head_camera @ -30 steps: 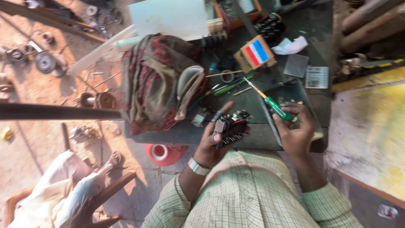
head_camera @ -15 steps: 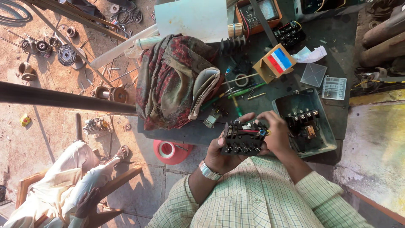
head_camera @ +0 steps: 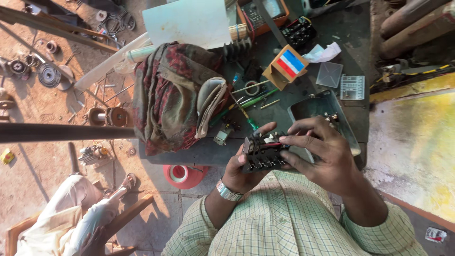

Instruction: The person disassembles a small black electrical component, removes internal parts, and uses a green-handled screwdriver to adjust terminals inside a larger gray electrical box. They handle wires and small metal pieces, then reassemble the component and place it back into the box.

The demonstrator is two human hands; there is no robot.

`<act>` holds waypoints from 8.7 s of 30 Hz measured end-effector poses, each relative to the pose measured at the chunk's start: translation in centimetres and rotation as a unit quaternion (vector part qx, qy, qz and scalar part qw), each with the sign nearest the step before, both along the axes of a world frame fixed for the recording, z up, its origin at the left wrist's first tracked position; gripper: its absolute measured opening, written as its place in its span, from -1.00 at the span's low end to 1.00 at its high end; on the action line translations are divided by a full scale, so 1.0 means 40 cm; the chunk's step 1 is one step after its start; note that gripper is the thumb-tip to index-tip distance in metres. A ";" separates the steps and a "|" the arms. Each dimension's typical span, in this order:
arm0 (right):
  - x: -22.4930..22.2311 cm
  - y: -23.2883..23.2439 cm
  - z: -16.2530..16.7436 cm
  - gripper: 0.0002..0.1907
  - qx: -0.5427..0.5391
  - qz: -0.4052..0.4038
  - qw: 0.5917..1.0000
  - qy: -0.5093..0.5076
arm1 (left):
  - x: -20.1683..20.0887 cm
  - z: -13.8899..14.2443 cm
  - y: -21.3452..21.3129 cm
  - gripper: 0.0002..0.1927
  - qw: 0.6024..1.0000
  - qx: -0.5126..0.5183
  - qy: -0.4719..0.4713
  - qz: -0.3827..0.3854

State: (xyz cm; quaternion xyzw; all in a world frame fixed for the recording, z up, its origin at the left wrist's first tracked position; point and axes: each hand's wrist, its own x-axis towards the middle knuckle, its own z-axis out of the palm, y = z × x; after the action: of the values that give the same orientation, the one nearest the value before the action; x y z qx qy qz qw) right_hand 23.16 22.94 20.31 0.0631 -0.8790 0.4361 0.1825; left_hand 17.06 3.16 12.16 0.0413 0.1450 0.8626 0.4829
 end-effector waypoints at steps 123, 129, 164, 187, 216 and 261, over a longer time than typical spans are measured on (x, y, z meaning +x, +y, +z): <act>0.149 0.784 -0.414 -0.88 -0.167 -0.056 0.974 -0.144 | 0.069 -0.306 0.648 -0.11 0.512 -0.490 0.704 -0.043; 0.152 0.759 -0.398 -0.88 -0.166 -0.063 0.972 -0.152 | 0.077 -0.301 0.628 -0.09 0.518 -0.497 0.695 -0.041; 0.145 0.761 -0.407 -0.90 -0.092 0.012 0.984 -0.149 | 0.121 -0.352 0.677 -0.17 0.628 -0.432 0.647 -0.008; 0.164 0.784 -0.399 -0.91 -0.026 0.033 0.989 -0.145 | 0.285 -0.396 0.634 -0.70 0.524 -0.643 0.555 0.064; 0.293 0.810 -0.356 -0.66 -0.020 -0.049 0.995 -0.082 | 0.117 -0.250 0.323 -0.42 0.190 -0.641 0.741 0.067; -0.244 0.044 -0.375 -0.12 0.303 -0.014 0.933 -0.192 | -0.094 -0.301 -0.196 -0.07 0.971 -0.164 0.040 0.169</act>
State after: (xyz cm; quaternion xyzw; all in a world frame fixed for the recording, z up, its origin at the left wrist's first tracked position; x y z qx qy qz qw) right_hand 13.39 24.68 5.30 0.0181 -0.9884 0.1501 -0.0114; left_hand 13.31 -4.67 0.13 -0.0294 0.3082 0.8938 0.3245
